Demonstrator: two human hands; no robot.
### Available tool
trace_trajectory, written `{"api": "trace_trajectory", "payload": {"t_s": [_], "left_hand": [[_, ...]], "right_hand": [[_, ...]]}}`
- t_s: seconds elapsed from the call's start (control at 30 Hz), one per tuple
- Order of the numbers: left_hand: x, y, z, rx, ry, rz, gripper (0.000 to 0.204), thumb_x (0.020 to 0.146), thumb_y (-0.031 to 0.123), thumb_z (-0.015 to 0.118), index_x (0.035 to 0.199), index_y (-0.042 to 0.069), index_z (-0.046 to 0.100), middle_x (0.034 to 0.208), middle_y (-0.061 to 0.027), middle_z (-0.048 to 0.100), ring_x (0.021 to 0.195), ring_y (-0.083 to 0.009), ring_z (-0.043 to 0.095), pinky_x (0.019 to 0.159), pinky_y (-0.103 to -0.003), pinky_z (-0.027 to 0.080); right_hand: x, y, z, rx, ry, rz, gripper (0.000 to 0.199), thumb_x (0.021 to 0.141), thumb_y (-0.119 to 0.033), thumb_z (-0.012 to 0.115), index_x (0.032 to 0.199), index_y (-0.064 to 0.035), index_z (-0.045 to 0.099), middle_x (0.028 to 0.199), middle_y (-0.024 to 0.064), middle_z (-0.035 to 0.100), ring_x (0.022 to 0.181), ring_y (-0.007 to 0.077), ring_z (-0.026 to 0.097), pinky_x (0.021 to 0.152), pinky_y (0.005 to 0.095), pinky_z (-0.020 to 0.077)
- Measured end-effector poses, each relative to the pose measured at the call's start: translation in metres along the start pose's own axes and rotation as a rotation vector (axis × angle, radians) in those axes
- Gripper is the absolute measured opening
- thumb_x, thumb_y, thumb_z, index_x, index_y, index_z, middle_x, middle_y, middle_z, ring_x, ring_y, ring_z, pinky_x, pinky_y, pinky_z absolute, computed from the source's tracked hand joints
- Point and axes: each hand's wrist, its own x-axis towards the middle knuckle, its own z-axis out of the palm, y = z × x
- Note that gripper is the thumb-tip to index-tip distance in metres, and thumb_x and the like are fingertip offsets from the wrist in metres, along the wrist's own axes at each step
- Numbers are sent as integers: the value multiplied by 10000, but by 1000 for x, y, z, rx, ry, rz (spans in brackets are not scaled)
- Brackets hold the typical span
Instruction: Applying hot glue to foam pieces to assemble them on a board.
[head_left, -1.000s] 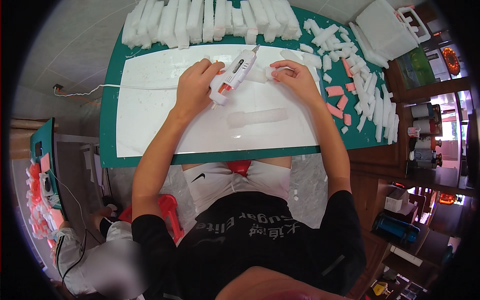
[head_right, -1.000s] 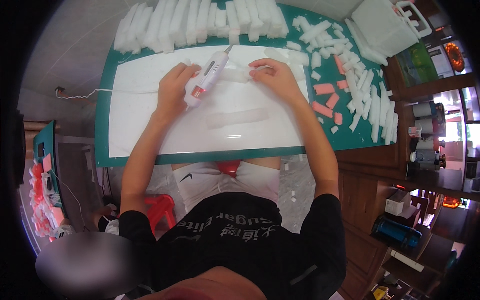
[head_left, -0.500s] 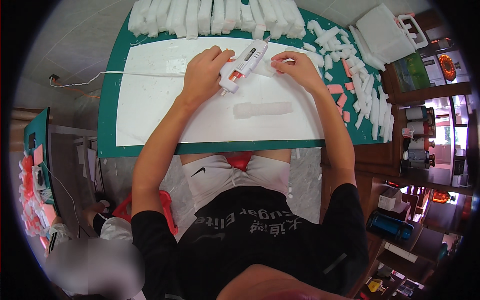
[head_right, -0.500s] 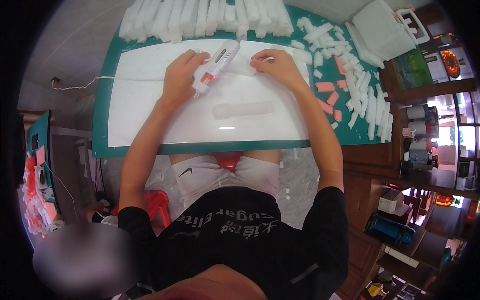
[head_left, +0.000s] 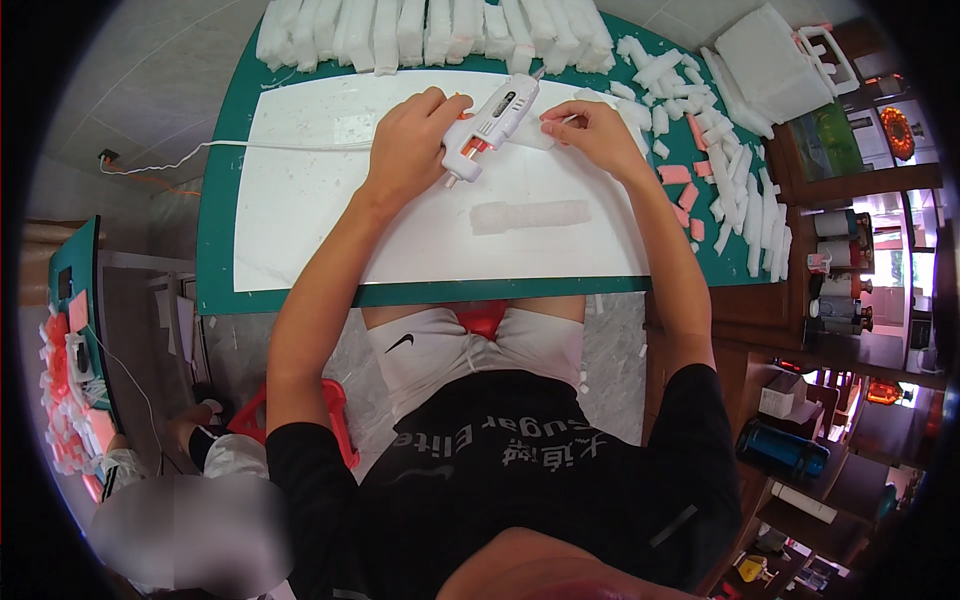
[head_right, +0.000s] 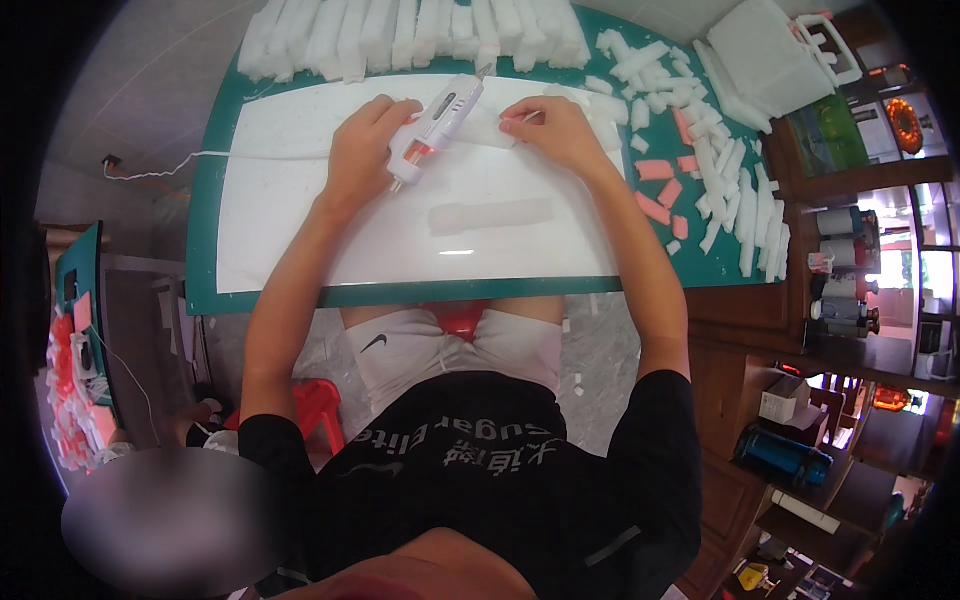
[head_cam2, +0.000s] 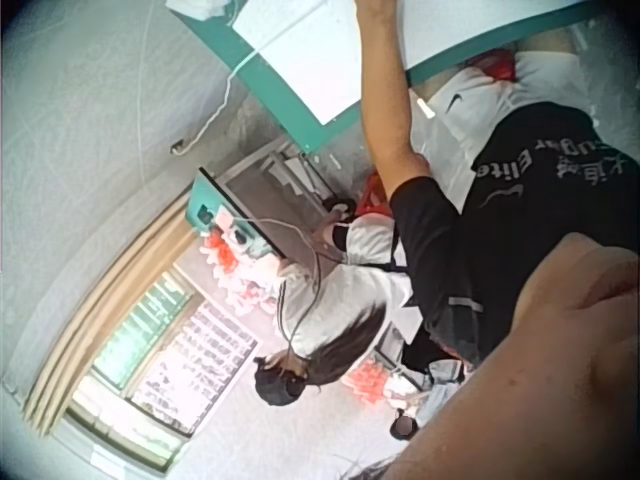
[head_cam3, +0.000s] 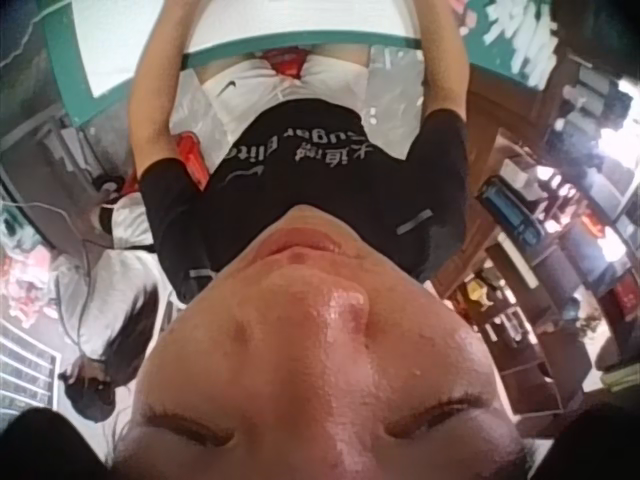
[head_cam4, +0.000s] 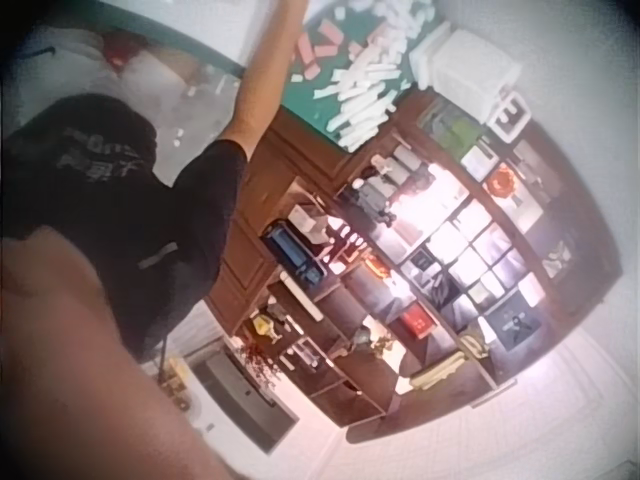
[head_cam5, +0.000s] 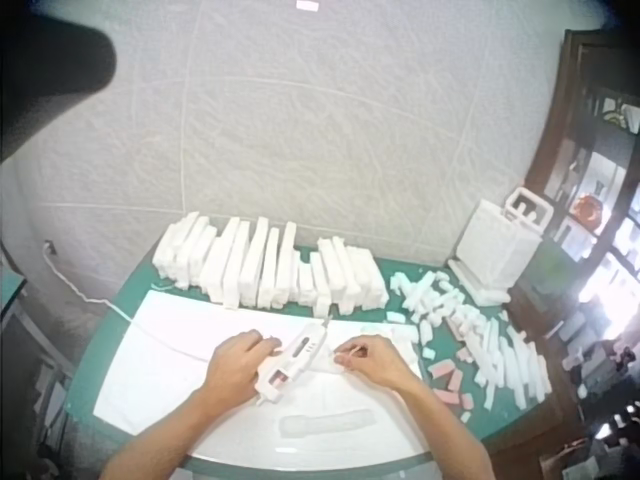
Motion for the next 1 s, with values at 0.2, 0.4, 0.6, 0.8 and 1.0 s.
{"api": "trace_trajectory", "payload": {"t_s": [0.2,0.4,0.6,0.8,1.0], "left_hand": [[1,0,-2,14,-14,0,409,687,-50,718,1063,100,657,869,-75,597,800,-267,603,660,-398,475],[0,0,-2,21,-13,-4,439,670,-66,719,1071,101,655,874,-79,603,796,-278,605,656,-393,482],[2,-3,-3,22,1,-20,443,671,-67,724,1078,97,660,886,-78,609,797,-283,615,669,-390,495],[5,-11,-8,0,69,-57,457,661,-30,762,1089,101,668,877,-77,604,790,-282,620,670,-373,507],[7,-15,-13,-6,133,-85,438,683,-19,765,1096,93,668,881,-85,603,774,-287,615,666,-355,506]], "right_hand": [[-2,4,2,-18,38,-56,235,878,-201,753,1043,-36,772,880,43,705,779,101,589,733,249,479],[-1,9,5,-36,54,-67,234,870,-229,758,1029,-59,787,895,43,698,820,125,550,769,275,460],[0,14,6,-33,72,-69,243,866,-243,766,1030,-65,788,905,40,687,817,126,531,775,272,451],[3,22,8,-11,69,-66,235,854,-250,779,1004,-69,791,912,36,695,814,120,527,759,274,456],[1,18,9,-48,95,-85,240,845,-263,785,989,-71,792,921,37,701,796,124,529,758,278,464]]}}
